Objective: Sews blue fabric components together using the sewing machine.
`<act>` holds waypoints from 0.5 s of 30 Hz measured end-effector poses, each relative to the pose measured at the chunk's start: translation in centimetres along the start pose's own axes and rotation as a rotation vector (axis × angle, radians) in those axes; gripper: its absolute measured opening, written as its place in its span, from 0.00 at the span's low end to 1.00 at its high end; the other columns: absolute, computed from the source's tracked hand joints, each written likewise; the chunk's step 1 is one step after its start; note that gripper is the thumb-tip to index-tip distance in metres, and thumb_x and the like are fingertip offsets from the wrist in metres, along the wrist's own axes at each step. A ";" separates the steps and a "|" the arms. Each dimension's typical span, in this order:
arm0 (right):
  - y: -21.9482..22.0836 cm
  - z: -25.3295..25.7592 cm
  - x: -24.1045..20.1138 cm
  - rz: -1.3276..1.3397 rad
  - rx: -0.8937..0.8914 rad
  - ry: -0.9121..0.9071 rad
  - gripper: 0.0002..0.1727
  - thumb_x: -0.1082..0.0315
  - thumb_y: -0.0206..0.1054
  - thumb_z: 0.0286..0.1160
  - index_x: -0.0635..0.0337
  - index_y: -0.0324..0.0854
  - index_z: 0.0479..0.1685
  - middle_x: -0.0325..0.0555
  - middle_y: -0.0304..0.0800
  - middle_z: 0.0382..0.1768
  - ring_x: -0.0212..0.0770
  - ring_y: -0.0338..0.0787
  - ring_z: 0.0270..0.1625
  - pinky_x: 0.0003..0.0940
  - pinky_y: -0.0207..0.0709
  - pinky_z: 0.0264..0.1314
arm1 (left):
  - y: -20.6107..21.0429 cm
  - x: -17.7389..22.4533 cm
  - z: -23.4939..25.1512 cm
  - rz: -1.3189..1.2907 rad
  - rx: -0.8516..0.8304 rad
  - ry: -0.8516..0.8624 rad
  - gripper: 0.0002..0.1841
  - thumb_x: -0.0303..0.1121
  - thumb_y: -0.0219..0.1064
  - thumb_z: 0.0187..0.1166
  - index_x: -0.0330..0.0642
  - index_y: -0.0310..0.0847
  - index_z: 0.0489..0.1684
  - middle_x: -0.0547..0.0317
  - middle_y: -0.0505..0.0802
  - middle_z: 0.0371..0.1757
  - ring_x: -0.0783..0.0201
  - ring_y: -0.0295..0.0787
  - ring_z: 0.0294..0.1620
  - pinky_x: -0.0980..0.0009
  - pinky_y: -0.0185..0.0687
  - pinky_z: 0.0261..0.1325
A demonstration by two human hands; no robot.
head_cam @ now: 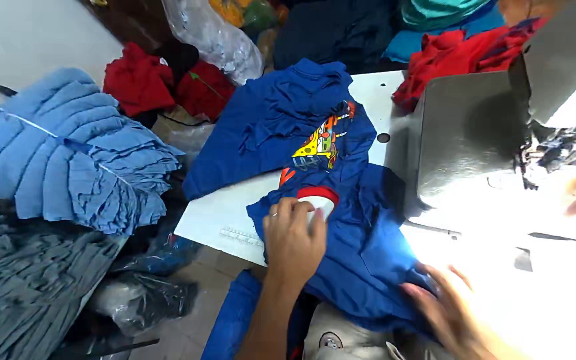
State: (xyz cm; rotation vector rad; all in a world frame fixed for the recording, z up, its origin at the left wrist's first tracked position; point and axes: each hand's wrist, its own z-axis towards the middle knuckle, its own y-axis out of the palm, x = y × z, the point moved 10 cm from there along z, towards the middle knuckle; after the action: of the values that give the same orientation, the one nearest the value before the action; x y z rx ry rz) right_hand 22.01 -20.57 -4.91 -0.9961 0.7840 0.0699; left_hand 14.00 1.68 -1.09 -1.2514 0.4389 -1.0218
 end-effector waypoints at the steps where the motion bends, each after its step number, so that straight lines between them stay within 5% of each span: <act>1: 1.5 0.4 0.0 -0.014 0.026 -0.016 0.20 0.52 0.63 0.81 0.60 0.87 0.53 0.55 0.89 0.44 0.48 0.89 0.41 0.40 0.85 0.42 | 1.6 1.2 0.8 -0.009 -0.100 -0.040 0.23 0.48 0.60 0.85 0.34 0.90 0.49 0.37 0.89 0.57 0.39 0.86 0.61 0.41 0.82 0.60; 3: 3.8 0.1 -1.3 0.031 -0.081 -0.053 0.13 0.59 0.65 0.80 0.61 0.87 0.44 0.55 0.88 0.40 0.53 0.91 0.40 0.46 0.87 0.40 | 5.5 2.6 0.9 -0.110 -0.279 -0.091 0.30 0.56 0.65 0.81 0.32 0.88 0.55 0.34 0.85 0.64 0.35 0.82 0.67 0.36 0.77 0.66; 4: 4.1 -0.2 -2.1 0.067 -0.183 -0.059 0.12 0.61 0.66 0.79 0.61 0.87 0.41 0.55 0.88 0.38 0.54 0.91 0.40 0.47 0.87 0.39 | 6.3 3.3 0.6 -0.191 -0.276 -0.056 0.26 0.51 0.69 0.79 0.31 0.88 0.53 0.35 0.87 0.61 0.37 0.83 0.65 0.38 0.78 0.66; 7: 1.8 0.3 -0.3 0.233 -0.264 0.130 0.25 0.50 0.56 0.90 0.66 0.87 0.46 0.51 0.91 0.33 0.47 0.93 0.35 0.48 0.88 0.38 | 5.7 5.1 -1.8 -0.567 -0.165 -0.006 0.10 0.34 0.69 0.77 0.34 0.87 0.40 0.52 0.91 0.41 0.61 0.89 0.45 0.62 0.87 0.50; 9: 0.9 1.5 2.7 0.246 -0.077 0.199 0.30 0.41 0.47 0.91 0.58 0.85 0.48 0.38 0.86 0.27 0.32 0.86 0.27 0.34 0.83 0.29 | 5.3 5.3 -3.5 -0.954 -0.234 -0.209 0.04 0.27 0.67 0.72 0.36 0.81 0.38 0.61 0.89 0.34 0.73 0.87 0.39 0.73 0.85 0.47; 11: 2.5 2.1 3.7 0.464 -0.062 0.222 0.24 0.43 0.54 0.87 0.53 0.83 0.42 0.28 0.81 0.22 0.20 0.80 0.21 0.20 0.76 0.22 | 4.5 5.0 -4.1 -1.186 -0.255 -0.419 0.08 0.20 0.67 0.65 0.35 0.81 0.41 0.60 0.89 0.34 0.72 0.88 0.37 0.71 0.86 0.46; 13: 2.8 1.6 2.7 0.630 -0.125 0.229 0.19 0.49 0.57 0.88 0.52 0.82 0.37 0.25 0.79 0.21 0.15 0.77 0.21 0.14 0.74 0.22 | 3.1 3.7 -3.5 -1.318 -0.136 -0.288 0.09 0.24 0.71 0.65 0.45 0.82 0.40 0.67 0.90 0.35 0.75 0.89 0.37 0.73 0.88 0.42; 15: 0.2 0.5 2.2 0.476 -0.197 0.311 0.21 0.54 0.53 0.91 0.61 0.83 0.42 0.36 0.83 0.26 0.24 0.82 0.25 0.22 0.79 0.28 | 0.5 3.1 -2.2 -1.411 -0.082 -0.104 0.13 0.22 0.71 0.67 0.53 0.77 0.40 0.71 0.89 0.37 0.78 0.88 0.37 0.77 0.88 0.41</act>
State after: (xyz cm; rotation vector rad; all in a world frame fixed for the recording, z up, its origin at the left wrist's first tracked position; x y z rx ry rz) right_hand 23.77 -20.73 -6.24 -0.9996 1.3096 0.4169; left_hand 14.06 -2.10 -1.49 -1.6586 -0.6329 -2.0769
